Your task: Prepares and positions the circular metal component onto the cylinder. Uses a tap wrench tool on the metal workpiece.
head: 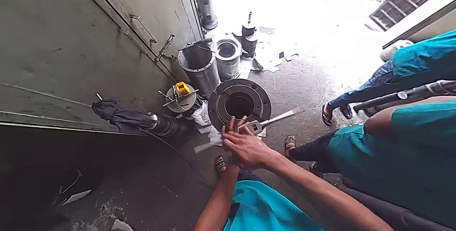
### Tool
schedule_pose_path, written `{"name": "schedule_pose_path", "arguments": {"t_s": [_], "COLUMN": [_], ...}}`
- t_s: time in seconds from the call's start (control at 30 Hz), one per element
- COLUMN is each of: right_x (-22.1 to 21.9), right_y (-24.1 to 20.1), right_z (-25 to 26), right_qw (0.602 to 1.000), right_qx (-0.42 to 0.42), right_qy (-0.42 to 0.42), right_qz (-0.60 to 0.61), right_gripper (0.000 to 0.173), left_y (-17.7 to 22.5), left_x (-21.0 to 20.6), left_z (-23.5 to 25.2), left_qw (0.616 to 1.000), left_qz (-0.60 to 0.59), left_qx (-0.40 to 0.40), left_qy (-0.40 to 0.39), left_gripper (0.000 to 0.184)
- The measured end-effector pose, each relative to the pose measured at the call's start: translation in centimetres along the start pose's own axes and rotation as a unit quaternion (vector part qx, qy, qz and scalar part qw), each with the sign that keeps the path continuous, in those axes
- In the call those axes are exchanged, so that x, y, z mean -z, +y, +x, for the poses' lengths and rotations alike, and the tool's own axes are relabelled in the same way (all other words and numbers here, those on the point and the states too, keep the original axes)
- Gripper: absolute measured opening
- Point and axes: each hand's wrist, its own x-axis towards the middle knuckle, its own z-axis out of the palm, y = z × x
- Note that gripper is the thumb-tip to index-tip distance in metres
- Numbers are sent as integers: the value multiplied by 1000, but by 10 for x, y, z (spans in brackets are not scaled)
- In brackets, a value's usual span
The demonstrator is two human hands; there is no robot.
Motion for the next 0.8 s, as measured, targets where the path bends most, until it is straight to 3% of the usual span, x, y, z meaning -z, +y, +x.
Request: {"name": "schedule_pose_path", "arguments": {"t_s": [0.07,0.1,0.17,0.27,0.37,0.43,0.5,0.53,0.57,0.6,0.63,0.67,0.7,0.73,0.8], "right_x": [4,11,31,63,58,46,27,15,3,-5,-7,-6,-6,-4,12], "right_y": [4,9,20,44,83,75,40,26,14,4,-1,-4,-6,-4,12], "right_z": [-23,-33,-50,-59,-39,6,45,52,47,36,23,9,-6,-20,-49], "right_qw": [998,996,992,971,954,954,963,973,984,992,998,1000,999,997,996], "right_qx": [65,69,21,-161,-286,-270,-248,-217,-170,-116,-59,-4,43,76,66], "right_qy": [-23,-51,-122,-174,7,120,104,79,58,37,22,15,14,5,-49], "right_qz": [4,7,6,-46,-88,-44,-5,7,11,17,18,13,1,-14,-32], "right_gripper": [43,40,36,46,51,54,63,66,64,61,55,49,44,41,37], "left_y": [-45,-55,-65,-61,-59,-60,-51,-41,-15,16,9,-19,-45,-55,-59], "left_x": [-35,-42,-42,-34,-38,-38,-31,-24,-11,4,-4,-23,-37,-40,-34], "left_z": [1,4,2,-3,-1,1,-14,-24,-31,-21,-13,-6,4,7,1], "left_qw": [947,924,921,923,929,928,942,962,976,957,969,973,946,925,934], "left_qz": [88,88,124,152,93,72,134,184,217,236,218,172,115,98,128], "left_qx": [-184,-224,-249,-272,-262,-249,-210,-132,8,138,118,1,-136,-213,-242], "left_qy": [249,295,273,227,246,266,225,150,24,-95,-16,152,271,299,231], "left_gripper": [29,28,30,36,34,28,38,46,47,47,41,34,28,28,31]}}
